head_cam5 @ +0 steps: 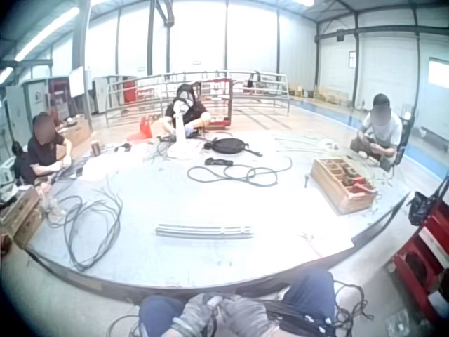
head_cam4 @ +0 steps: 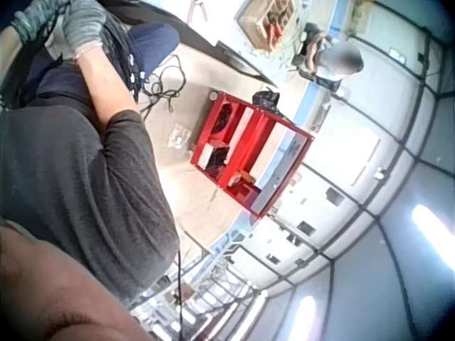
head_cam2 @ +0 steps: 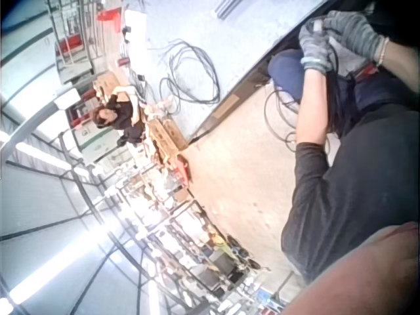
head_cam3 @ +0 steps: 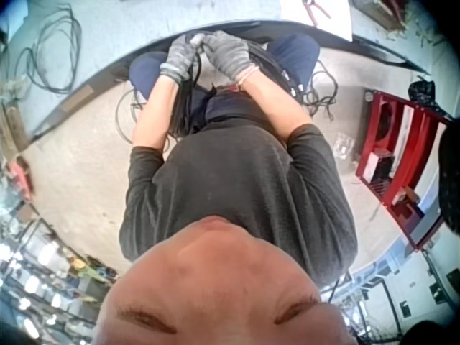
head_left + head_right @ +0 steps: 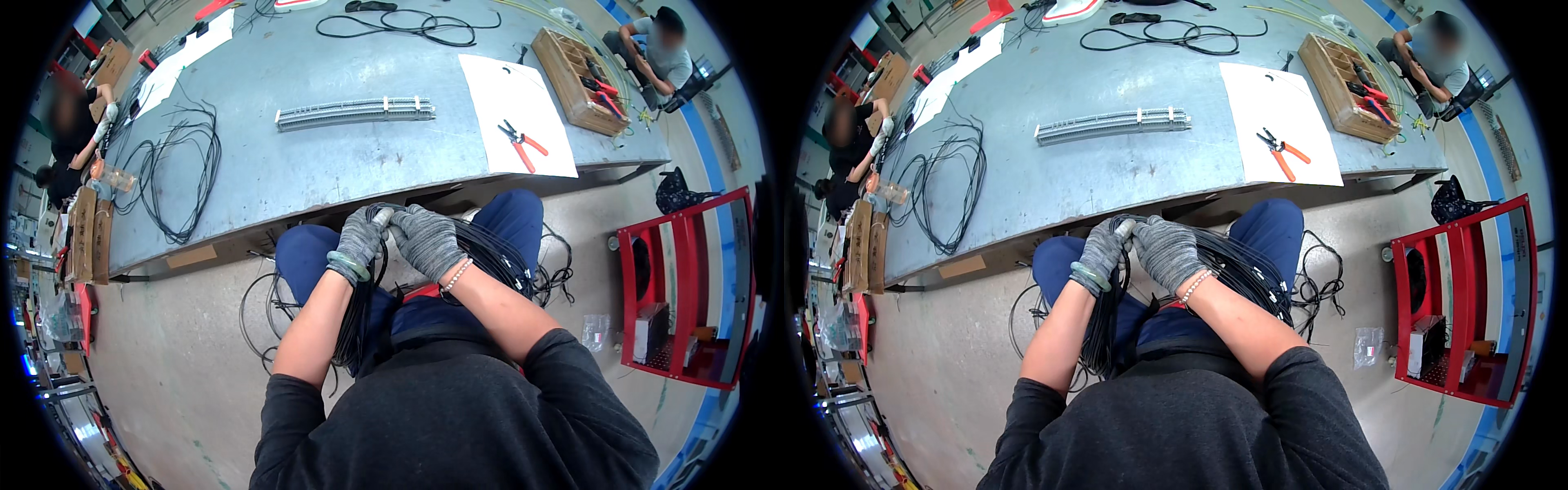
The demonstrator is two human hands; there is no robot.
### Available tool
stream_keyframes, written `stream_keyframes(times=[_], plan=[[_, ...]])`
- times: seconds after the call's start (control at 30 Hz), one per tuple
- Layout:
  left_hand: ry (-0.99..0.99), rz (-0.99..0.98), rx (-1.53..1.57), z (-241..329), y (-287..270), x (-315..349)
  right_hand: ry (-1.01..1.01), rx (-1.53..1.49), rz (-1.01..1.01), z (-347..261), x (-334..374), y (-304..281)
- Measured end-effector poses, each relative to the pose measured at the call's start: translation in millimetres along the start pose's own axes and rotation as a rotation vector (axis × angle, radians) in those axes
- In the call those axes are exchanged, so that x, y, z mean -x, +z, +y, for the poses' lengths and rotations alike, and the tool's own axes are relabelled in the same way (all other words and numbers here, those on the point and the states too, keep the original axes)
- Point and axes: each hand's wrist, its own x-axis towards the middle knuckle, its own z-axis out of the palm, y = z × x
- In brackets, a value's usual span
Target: The person gathers a bundle of black cables, aligns them, and secures them with zip ties while seated at a workbench. They then place the bundled cables onto a metal rack on the table.
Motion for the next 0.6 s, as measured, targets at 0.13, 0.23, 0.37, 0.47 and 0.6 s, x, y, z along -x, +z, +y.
stream_keyframes(times=[0.13, 0.23, 0.37, 0.47, 0.6], plan=[[0.032, -0.007, -0.013, -2, 0, -1, 0.013, -0.079, -0.024, 0, -6, -9], [0.050, -0.007, 0.015, -1, 2, 4, -0.044, -0.104, -0.141, 8, -20, -16], [0.033, 0.036, 0.020, 5, 7, 9, -0.109, -0.012, -0.408, 3, -37, -46], [0.040, 0.004, 0.019, 12, 8, 15, -0.160, 0.051, -0.573, 8, -46, -56], [0.013, -0.019, 0.043, 20, 3, 21, -0.174, 0.006, -0.518, 7, -47, -70]])
